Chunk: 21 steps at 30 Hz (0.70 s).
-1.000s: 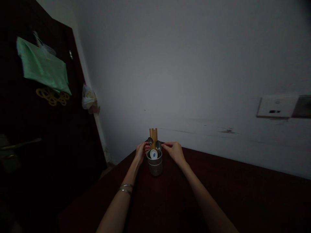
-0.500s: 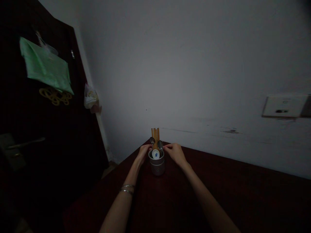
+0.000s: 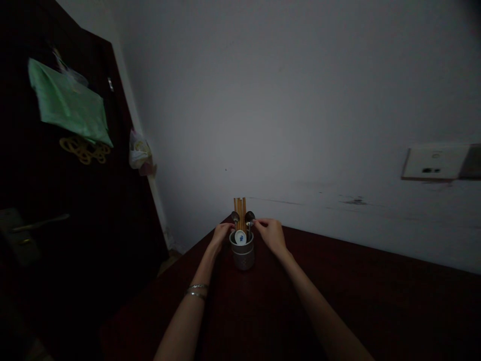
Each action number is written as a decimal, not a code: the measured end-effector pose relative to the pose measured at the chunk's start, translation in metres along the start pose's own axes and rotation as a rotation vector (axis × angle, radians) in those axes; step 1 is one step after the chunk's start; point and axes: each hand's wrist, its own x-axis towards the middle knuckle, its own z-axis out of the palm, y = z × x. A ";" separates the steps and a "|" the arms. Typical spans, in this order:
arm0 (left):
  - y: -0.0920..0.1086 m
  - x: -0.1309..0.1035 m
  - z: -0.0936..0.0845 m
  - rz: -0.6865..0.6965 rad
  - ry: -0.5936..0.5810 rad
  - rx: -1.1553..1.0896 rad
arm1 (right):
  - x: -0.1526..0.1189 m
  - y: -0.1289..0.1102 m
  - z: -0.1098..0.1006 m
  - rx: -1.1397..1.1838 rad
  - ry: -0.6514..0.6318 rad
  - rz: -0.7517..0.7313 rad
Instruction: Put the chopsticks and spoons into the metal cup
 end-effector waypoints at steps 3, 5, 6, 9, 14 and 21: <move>0.009 -0.001 -0.005 0.011 0.080 0.010 | 0.002 -0.007 -0.005 0.013 0.080 -0.013; 0.021 -0.004 -0.010 0.077 0.184 0.015 | 0.003 -0.013 -0.011 0.049 0.152 -0.028; 0.030 -0.006 -0.013 0.140 0.268 0.034 | 0.003 -0.017 -0.014 0.075 0.192 -0.045; 0.068 -0.016 -0.020 0.412 0.536 0.155 | 0.005 -0.032 -0.027 0.156 0.319 -0.125; 0.138 -0.062 -0.004 0.842 0.533 0.267 | 0.003 -0.064 -0.048 0.221 0.431 -0.220; 0.160 -0.123 0.049 0.704 -0.280 0.565 | -0.007 -0.095 -0.065 0.209 0.369 -0.280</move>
